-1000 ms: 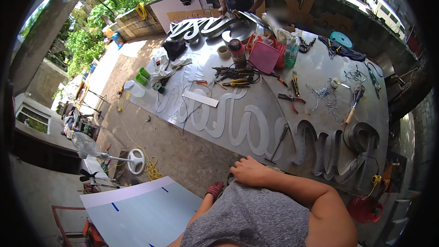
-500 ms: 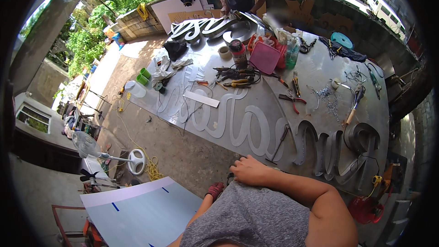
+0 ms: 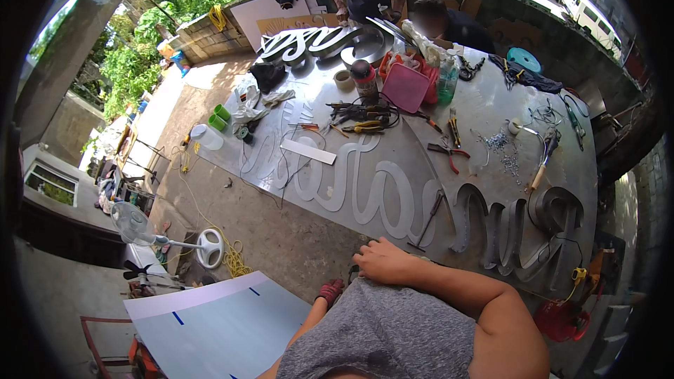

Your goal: Manually cleaning, prepping, or assembling metal channel letters for a sign at a workbench.

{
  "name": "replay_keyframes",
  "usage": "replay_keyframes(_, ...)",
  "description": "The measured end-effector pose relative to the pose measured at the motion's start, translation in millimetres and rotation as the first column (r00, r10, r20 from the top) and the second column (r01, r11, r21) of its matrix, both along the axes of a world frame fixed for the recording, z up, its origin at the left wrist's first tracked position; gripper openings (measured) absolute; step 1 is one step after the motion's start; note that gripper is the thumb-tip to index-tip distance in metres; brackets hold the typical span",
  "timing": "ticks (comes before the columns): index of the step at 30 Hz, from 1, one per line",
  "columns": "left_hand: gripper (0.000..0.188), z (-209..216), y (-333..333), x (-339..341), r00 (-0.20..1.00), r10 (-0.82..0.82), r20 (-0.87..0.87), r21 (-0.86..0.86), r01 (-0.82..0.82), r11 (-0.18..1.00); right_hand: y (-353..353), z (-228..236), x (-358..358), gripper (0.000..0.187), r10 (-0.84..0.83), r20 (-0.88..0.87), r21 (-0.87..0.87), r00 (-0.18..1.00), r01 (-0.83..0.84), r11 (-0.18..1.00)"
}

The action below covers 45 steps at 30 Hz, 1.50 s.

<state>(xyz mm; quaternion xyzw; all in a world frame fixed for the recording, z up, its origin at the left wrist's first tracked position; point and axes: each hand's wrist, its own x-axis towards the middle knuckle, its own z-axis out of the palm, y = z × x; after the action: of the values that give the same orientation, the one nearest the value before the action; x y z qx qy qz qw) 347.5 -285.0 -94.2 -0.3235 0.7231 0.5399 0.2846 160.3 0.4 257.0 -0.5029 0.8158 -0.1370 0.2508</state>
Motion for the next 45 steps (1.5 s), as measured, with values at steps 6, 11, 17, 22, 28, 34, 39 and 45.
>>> replay_keyframes(6, 0.048, 0.1, 0.9, -1.2, 0.999, -0.027, 0.025, -0.021, 0.028, 0.999, -1.3, 2.7, -0.7, 0.037, 0.013, 0.007, -0.005, 1.000, -0.013, 1.000)
replay_keyframes(11, 0.048, -1.3, 2.6, -1.4, 1.000, 0.024, 0.020, 0.011, -0.024, 1.000, -1.4, 0.7, 0.2, 0.037, 0.007, 0.009, -0.011, 1.000, -0.007, 1.000)
replay_keyframes(17, 0.048, -6.3, 2.4, -2.0, 0.999, -0.014, 0.040, -0.001, 0.014, 1.000, -1.2, 0.4, 0.8, 0.037, 0.010, 0.005, -0.012, 1.000, -0.010, 1.000)
replay_keyframes(22, 0.050, -7.8, 2.2, -0.3, 1.000, -0.014, 0.006, -0.013, 0.014, 1.000, -1.6, -2.8, 2.8, 0.037, 0.011, -0.005, -0.026, 1.000, -0.011, 1.000)
replay_keyframes(28, 0.048, 5.9, 3.9, -2.1, 0.998, -0.065, 0.002, -0.023, 0.065, 0.998, 0.7, -6.2, 4.8, 0.037, 0.004, -0.012, -0.037, 1.000, -0.005, 0.999)
replay_keyframes(34, 0.044, 13.9, 6.6, -4.9, 0.989, -0.150, -0.021, -0.103, 0.147, 0.984, 1.1, -7.2, 6.7, 0.036, 0.004, -0.012, -0.019, 1.000, -0.004, 1.000)
replay_keyframes(39, 0.044, 2.7, 6.2, 1.6, 0.993, -0.112, -0.030, -0.089, 0.109, 0.990, 0.7, -6.2, 9.3, 0.036, 0.004, -0.017, -0.030, 1.000, -0.005, 1.000)
replay_keyframes(45, 0.048, 0.2, 6.9, 2.0, 0.998, -0.059, 0.012, -0.033, 0.059, 0.998, 0.7, -5.2, 10.0, 0.036, 0.004, -0.013, -0.014, 1.000, -0.004, 1.000)
